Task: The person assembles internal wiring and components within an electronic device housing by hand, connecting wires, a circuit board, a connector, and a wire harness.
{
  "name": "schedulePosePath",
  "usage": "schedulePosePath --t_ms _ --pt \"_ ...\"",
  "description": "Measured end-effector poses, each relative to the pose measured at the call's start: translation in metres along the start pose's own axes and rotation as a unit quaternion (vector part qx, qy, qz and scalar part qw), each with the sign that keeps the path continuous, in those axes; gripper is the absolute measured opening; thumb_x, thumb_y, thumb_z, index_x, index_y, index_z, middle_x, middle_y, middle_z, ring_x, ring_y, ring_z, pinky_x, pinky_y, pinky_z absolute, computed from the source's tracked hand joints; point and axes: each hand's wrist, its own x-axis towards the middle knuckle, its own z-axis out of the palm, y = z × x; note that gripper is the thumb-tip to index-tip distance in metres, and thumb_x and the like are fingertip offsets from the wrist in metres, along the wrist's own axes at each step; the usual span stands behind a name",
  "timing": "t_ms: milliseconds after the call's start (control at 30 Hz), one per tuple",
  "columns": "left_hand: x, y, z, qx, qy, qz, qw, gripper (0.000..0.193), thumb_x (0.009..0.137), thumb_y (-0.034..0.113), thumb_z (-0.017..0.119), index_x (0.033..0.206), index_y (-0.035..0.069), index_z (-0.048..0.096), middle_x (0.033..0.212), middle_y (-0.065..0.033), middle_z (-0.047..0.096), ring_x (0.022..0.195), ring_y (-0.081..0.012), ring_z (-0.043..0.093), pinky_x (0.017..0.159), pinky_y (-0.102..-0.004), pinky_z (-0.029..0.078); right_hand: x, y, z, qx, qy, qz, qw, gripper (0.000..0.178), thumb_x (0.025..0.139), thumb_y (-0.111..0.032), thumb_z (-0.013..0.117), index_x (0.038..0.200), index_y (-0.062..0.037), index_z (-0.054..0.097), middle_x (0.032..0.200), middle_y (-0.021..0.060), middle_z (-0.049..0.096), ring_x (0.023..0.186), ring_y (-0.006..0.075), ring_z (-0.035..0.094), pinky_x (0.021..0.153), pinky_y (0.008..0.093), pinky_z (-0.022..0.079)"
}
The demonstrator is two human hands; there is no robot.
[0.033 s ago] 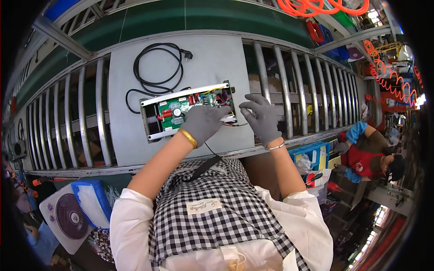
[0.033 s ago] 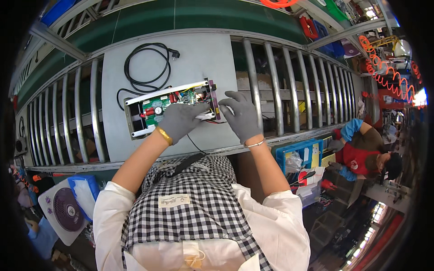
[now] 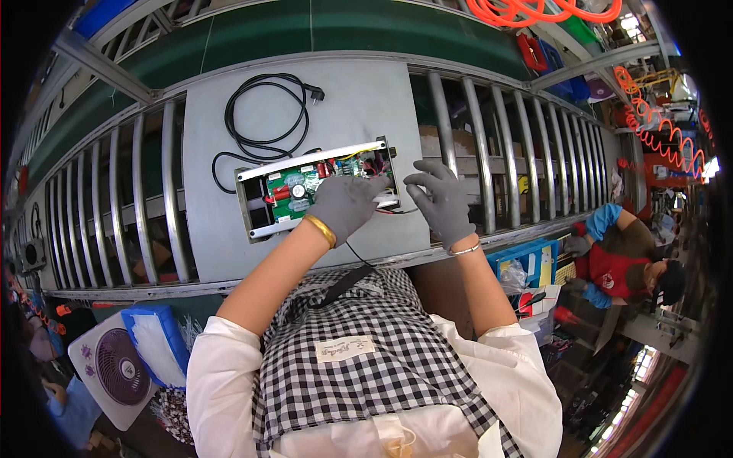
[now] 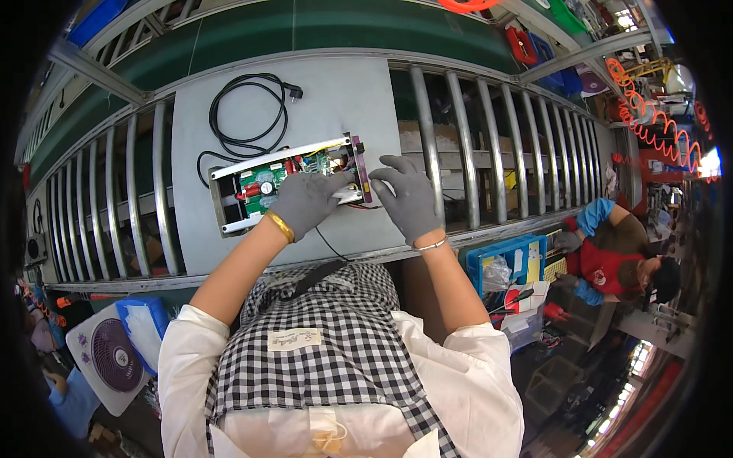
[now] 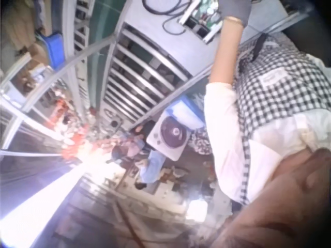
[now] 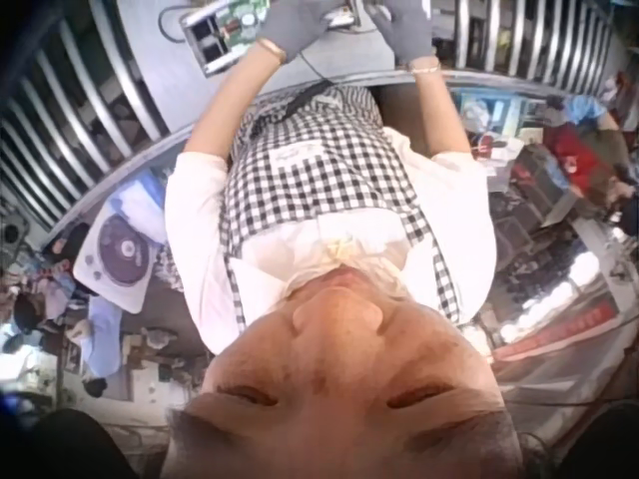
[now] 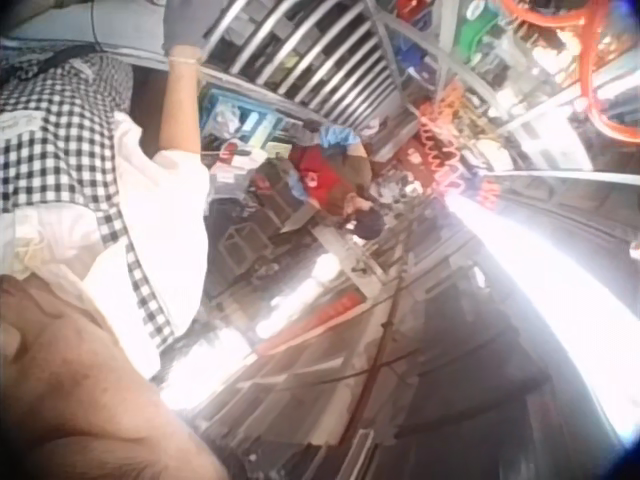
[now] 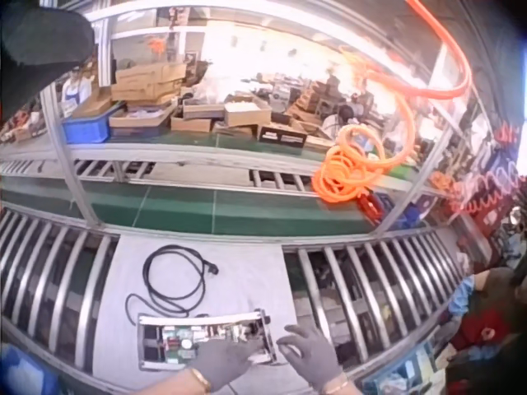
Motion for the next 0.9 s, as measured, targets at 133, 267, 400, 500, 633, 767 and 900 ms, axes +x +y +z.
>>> schedulePosePath --t_ms 133,267,400,500,633,767,900 --pt "0.019 0.001 -0.008 0.127 -0.122 -0.052 0.983 0.042 0.096 0.028 0.05 0.138 0.022 0.05 0.098 -0.0102 0.071 0.091 -0.0229 0.07 0.075 -0.0368 0.054 -0.015 0.004 -0.002 -0.003 0.015 0.002 1.0 0.011 0.084 -0.017 0.069 0.092 -0.0099 0.073 0.114 0.0107 0.065 0.104 0.0287 0.062 0.088 0.0402 0.051" --pt "0.033 -0.012 -0.014 0.013 -0.112 -0.113 0.987 0.038 0.097 0.034 0.049 0.127 0.014 0.061 0.111 -0.0127 0.069 0.1 -0.029 0.067 0.084 -0.0386 0.052 -0.033 -0.001 0.0 0.029 0.04 0.036 0.998 0.011 0.085 -0.017 0.069 0.092 -0.0089 0.073 0.106 0.011 0.067 0.097 0.0272 0.064 0.084 0.0382 0.052" --pt "0.038 -0.02 -0.018 -0.131 -0.126 -0.108 0.977 0.043 0.094 0.042 0.054 0.12 0.01 0.067 0.113 -0.0161 0.068 0.104 -0.0322 0.064 0.093 -0.038 0.049 -0.068 -0.016 0.017 0.167 -0.052 0.163 0.971 0.018 0.089 -0.019 0.067 0.095 -0.0038 0.072 0.087 0.0111 0.07 0.082 0.0228 0.067 0.076 0.0331 0.052" --pt "0.042 -0.02 -0.021 -0.093 -0.155 -0.076 0.981 0.045 0.093 0.044 0.055 0.12 0.01 0.068 0.118 -0.016 0.066 0.107 -0.0314 0.063 0.096 -0.0377 0.048 -0.082 -0.025 0.053 0.323 -0.151 0.211 0.91 0.031 0.094 -0.026 0.061 0.115 -0.0035 0.066 0.102 0.0098 0.07 0.091 0.0199 0.067 0.079 0.0332 0.051" --pt "0.049 -0.017 -0.025 -0.059 -0.198 -0.047 0.977 0.047 0.093 0.045 0.053 0.123 0.011 0.066 0.121 -0.0145 0.065 0.111 -0.0299 0.061 0.097 -0.0374 0.047 -0.076 -0.031 0.107 0.686 -0.056 0.325 0.649 0.038 0.1 -0.031 0.052 0.13 -0.0081 0.051 0.108 0.0061 0.062 0.086 0.0165 0.06 0.073 0.0306 0.048" --pt "0.054 -0.003 -0.03 0.019 -0.234 -0.049 0.971 0.042 0.093 0.042 0.051 0.118 0.011 0.067 0.122 -0.0127 0.066 0.113 -0.0276 0.061 0.097 -0.0371 0.047 -0.061 -0.024 0.149 0.824 0.009 0.289 0.487 0.019 0.101 -0.025 0.046 0.111 -0.01 0.053 0.085 0.0026 0.055 0.069 0.013 0.05 0.06 0.0283 0.042" --pt "0.06 -0.001 -0.018 0.106 -0.236 -0.068 0.964 0.036 0.091 0.034 0.052 0.112 0.009 0.068 0.117 -0.0136 0.067 0.109 -0.0282 0.064 0.093 -0.0384 0.05 -0.048 -0.003 0.17 0.786 0.049 0.382 0.484 0.01 0.099 -0.016 0.045 0.097 -0.0104 0.053 0.07 0.0008 0.051 0.057 0.0134 0.048 0.05 0.0287 0.039"
